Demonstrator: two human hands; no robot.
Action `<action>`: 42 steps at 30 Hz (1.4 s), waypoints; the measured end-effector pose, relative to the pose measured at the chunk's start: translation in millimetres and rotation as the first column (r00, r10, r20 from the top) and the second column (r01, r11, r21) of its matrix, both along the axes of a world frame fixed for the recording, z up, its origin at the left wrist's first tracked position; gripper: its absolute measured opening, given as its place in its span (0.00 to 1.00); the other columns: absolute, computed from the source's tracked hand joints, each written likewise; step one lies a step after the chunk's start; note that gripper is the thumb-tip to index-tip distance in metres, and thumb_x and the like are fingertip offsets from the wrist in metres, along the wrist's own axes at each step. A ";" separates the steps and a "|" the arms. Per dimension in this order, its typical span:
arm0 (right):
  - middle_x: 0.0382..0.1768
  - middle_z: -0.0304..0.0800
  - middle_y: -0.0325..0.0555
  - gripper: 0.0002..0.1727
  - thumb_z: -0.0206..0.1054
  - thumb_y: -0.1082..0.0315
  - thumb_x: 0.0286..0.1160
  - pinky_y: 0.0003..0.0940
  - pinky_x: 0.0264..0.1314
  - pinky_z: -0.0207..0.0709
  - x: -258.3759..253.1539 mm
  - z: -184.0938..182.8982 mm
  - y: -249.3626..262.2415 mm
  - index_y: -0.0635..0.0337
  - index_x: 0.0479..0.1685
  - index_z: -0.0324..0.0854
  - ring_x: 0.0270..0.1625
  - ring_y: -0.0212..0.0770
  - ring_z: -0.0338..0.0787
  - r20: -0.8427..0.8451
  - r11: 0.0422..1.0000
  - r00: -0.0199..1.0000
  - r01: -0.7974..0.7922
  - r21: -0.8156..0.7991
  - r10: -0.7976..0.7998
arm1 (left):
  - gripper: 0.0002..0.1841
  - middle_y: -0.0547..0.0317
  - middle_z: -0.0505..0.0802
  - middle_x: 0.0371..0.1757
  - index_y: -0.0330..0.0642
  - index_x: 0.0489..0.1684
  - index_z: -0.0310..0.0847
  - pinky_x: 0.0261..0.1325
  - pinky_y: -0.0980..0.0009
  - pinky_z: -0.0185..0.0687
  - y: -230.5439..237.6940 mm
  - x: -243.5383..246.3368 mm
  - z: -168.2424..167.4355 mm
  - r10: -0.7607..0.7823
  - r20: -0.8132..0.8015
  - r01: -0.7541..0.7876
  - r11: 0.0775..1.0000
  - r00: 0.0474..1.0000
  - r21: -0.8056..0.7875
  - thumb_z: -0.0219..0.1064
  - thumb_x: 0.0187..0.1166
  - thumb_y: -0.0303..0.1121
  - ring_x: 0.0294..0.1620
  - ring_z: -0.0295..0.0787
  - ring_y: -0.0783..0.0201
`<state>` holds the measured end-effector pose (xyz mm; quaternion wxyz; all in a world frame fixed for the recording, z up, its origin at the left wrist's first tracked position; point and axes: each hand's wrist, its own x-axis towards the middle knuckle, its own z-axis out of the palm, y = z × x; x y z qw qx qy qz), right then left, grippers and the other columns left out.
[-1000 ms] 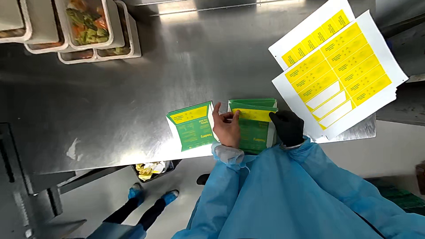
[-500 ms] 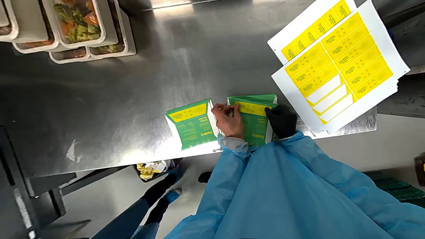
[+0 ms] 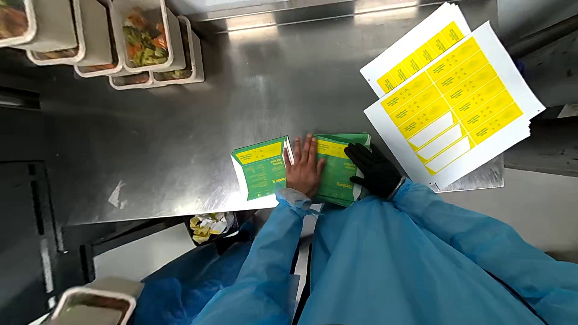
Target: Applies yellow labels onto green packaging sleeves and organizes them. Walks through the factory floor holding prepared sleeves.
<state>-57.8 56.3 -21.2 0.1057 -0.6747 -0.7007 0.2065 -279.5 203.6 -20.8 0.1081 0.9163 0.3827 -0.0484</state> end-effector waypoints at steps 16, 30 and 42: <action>0.83 0.75 0.52 0.38 0.60 0.38 0.81 0.56 0.88 0.63 150.3 -1.3 -156.0 0.55 0.82 0.75 0.88 0.54 0.70 0.055 0.976 0.980 0.183 0.115 -0.190 | 0.32 0.44 0.76 0.85 0.38 0.81 0.75 0.83 0.42 0.69 -74.9 -27.7 96.2 -0.364 -0.132 0.289 0.874 0.922 -0.391 0.72 0.71 0.19 0.87 0.69 0.43; 0.80 0.80 0.52 0.32 0.49 0.39 0.89 0.65 0.82 0.67 197.6 -5.6 -197.0 0.46 0.80 0.78 0.85 0.57 0.74 0.150 0.959 0.962 -0.247 0.140 0.226 | 0.47 0.34 0.63 0.91 0.40 0.90 0.61 0.74 0.19 0.61 -17.1 -95.9 45.1 0.455 -0.220 -0.494 0.851 0.863 -0.177 0.78 0.62 0.21 0.88 0.57 0.23; 0.59 0.94 0.45 0.14 0.62 0.60 0.84 0.40 0.68 0.83 204.5 42.5 -198.8 0.54 0.56 0.90 0.63 0.43 0.92 0.119 0.838 0.970 -0.241 0.490 0.210 | 0.33 0.51 0.89 0.67 0.40 0.79 0.71 0.70 0.57 0.85 -175.9 207.6 74.1 0.923 -0.025 0.037 -0.043 0.384 -0.998 0.49 0.90 0.60 0.66 0.88 0.58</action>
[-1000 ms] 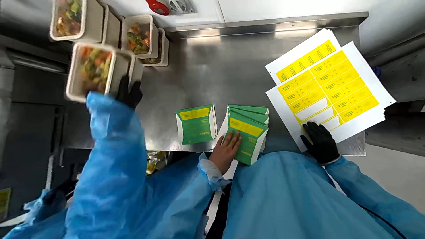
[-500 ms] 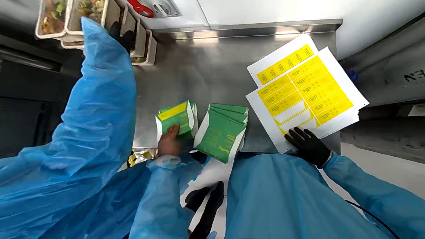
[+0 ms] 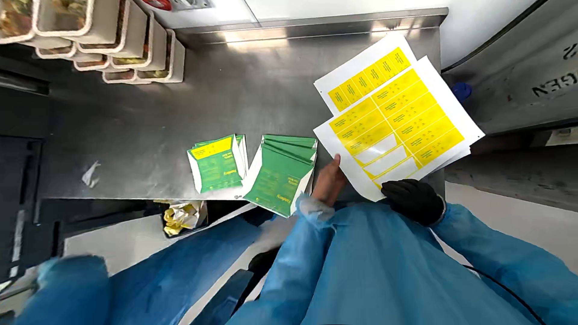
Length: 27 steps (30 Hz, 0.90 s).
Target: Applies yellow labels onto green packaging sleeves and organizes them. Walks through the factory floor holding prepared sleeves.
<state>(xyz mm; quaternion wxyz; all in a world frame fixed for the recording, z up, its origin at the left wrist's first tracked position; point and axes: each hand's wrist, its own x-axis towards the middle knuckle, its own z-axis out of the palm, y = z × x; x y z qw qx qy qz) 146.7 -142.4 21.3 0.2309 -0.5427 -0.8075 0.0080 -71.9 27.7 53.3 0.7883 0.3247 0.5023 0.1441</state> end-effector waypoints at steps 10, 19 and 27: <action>0.60 0.95 0.41 0.19 0.70 0.59 0.80 0.41 0.61 0.89 -21.4 47.1 64.3 0.50 0.67 0.88 0.60 0.38 0.93 -0.496 0.795 0.621 0.487 -0.362 -0.607 | 0.20 0.56 0.95 0.49 0.46 0.66 0.80 0.52 0.61 0.94 -8.1 50.3 9.8 0.225 0.057 -0.232 0.946 0.973 0.225 0.64 0.87 0.49 0.48 0.95 0.63; 0.61 0.95 0.41 0.20 0.76 0.53 0.75 0.38 0.67 0.84 -41.8 42.2 84.7 0.51 0.62 0.91 0.64 0.40 0.91 -0.494 0.711 0.553 0.668 -0.218 -0.671 | 0.17 0.59 0.94 0.48 0.48 0.60 0.84 0.53 0.64 0.92 -27.3 74.3 40.4 0.238 0.124 -0.259 0.945 0.963 0.201 0.68 0.84 0.48 0.48 0.93 0.66; 0.45 0.97 0.42 0.12 0.79 0.64 0.71 0.27 0.51 0.89 -38.7 40.7 84.6 0.57 0.49 0.94 0.47 0.31 0.94 -0.703 0.759 0.435 0.609 -0.231 -0.563 | 0.14 0.61 0.94 0.41 0.49 0.53 0.87 0.44 0.68 0.92 -27.5 77.8 45.7 0.187 0.106 -0.208 0.947 0.977 0.243 0.71 0.81 0.47 0.39 0.93 0.69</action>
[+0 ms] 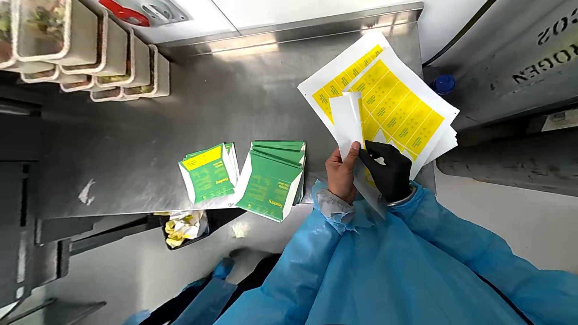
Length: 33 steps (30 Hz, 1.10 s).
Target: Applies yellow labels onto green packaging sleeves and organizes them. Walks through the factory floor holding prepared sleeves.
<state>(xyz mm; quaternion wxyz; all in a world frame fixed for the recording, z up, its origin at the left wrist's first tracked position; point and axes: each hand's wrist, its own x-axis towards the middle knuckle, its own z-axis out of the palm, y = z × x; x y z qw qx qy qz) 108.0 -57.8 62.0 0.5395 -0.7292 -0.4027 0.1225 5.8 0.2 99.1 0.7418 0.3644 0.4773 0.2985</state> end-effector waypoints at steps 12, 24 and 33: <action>0.42 0.99 0.37 0.08 0.78 0.66 0.72 0.23 0.48 0.90 17.3 11.0 -1.1 0.54 0.45 0.97 0.44 0.25 0.95 -0.172 0.995 0.983 -0.073 -0.062 0.061 | 0.13 0.58 0.94 0.44 0.44 0.60 0.84 0.45 0.67 0.92 2.3 -9.6 -4.9 -0.085 -0.062 0.098 0.962 0.994 0.253 0.67 0.85 0.39 0.40 0.93 0.67; 0.39 0.96 0.48 0.14 0.67 0.58 0.80 0.52 0.48 0.88 111.4 8.3 7.2 0.58 0.48 0.92 0.40 0.44 0.94 -0.126 0.888 0.986 0.038 -0.459 -0.108 | 0.20 0.52 0.95 0.46 0.43 0.61 0.83 0.48 0.59 0.93 19.4 -16.2 -47.2 0.124 -0.305 -0.056 0.973 0.944 0.223 0.70 0.82 0.48 0.42 0.94 0.61; 0.42 0.93 0.57 0.20 0.68 0.51 0.78 0.62 0.49 0.81 185.6 96.9 -1.3 0.59 0.49 0.89 0.42 0.53 0.91 0.155 0.790 0.966 0.258 -0.557 -0.206 | 0.37 0.34 0.76 0.77 0.33 0.81 0.66 0.73 0.56 0.79 63.2 -10.9 -91.4 0.433 -0.633 -0.028 0.838 0.641 0.545 0.77 0.74 0.37 0.72 0.79 0.46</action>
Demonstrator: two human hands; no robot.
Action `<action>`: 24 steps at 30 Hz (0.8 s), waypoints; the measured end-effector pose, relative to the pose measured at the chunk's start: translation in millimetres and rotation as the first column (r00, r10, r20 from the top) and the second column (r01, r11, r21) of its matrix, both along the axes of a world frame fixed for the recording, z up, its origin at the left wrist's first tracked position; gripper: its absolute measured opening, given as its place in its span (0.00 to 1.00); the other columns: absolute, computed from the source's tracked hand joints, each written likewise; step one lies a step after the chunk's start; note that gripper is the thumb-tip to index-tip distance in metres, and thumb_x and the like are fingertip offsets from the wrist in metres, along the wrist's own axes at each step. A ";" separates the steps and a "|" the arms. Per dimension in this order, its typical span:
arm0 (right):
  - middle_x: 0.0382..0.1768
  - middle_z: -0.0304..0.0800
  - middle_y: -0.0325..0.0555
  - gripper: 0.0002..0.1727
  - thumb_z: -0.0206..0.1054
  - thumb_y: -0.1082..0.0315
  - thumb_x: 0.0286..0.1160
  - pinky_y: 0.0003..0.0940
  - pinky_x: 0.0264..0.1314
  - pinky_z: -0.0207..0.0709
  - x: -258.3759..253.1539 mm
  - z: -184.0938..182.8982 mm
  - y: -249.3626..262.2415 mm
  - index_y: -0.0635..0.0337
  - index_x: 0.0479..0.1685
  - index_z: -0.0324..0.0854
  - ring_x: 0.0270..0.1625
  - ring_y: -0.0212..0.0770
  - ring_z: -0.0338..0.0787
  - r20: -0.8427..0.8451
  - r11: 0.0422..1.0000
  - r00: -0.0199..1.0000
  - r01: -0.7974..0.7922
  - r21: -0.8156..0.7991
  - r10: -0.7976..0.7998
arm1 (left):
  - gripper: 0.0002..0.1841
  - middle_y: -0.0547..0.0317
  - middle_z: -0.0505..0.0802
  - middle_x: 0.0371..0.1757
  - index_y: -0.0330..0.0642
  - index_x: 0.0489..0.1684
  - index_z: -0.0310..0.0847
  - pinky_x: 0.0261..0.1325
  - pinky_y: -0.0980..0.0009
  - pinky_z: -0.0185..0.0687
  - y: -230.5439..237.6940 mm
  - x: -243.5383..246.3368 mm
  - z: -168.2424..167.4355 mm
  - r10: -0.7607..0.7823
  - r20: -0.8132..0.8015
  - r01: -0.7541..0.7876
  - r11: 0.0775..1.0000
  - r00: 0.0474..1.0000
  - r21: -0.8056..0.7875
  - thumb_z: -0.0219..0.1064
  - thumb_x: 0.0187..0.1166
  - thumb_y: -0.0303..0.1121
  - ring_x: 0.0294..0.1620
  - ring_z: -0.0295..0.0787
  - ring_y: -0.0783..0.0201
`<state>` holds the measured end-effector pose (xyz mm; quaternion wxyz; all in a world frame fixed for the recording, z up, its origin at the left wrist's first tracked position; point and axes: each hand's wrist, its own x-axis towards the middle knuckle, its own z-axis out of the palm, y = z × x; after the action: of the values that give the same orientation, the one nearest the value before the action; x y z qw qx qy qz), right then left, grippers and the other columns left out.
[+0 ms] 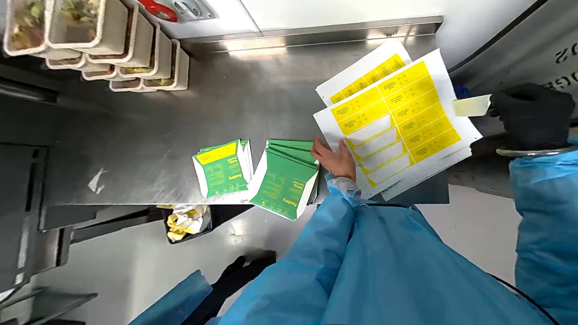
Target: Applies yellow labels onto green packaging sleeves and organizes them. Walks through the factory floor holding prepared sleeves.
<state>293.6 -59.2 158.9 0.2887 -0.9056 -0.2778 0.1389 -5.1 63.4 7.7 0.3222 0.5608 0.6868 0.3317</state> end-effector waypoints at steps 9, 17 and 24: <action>0.40 0.96 0.42 0.13 0.63 0.64 0.84 0.39 0.43 0.91 -268.4 -41.5 46.3 0.56 0.51 0.92 0.39 0.36 0.94 -0.009 0.860 0.899 -0.416 0.297 0.438 | 0.25 0.56 0.90 0.70 0.46 0.82 0.75 0.71 0.55 0.87 -30.8 -99.6 88.1 -0.525 0.518 0.656 0.749 0.675 -0.095 0.48 0.95 0.48 0.65 0.90 0.62; 0.51 0.95 0.42 0.18 0.69 0.56 0.81 0.39 0.36 0.87 -324.5 -64.4 64.0 0.50 0.65 0.88 0.39 0.38 0.93 -0.052 0.935 0.945 -0.309 0.174 0.322 | 0.11 0.52 0.95 0.51 0.37 0.56 0.85 0.60 0.59 0.93 38.6 -211.9 88.3 0.031 0.673 0.262 0.907 0.739 -0.330 0.61 0.89 0.33 0.49 0.96 0.57; 0.35 0.94 0.35 0.16 0.72 0.47 0.76 0.40 0.44 0.85 -354.7 -84.6 106.3 0.49 0.45 0.92 0.38 0.32 0.91 -0.482 0.997 0.872 -0.070 0.044 0.083 | 0.10 0.52 0.95 0.47 0.39 0.53 0.87 0.55 0.59 0.94 64.3 -251.9 85.8 -0.026 0.701 0.378 0.856 0.713 -0.352 0.62 0.89 0.34 0.45 0.96 0.58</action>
<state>-61.1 47.1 74.3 0.3546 -0.8269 -0.2342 0.3682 -257.0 127.7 93.5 0.7100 0.3802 0.5137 0.2958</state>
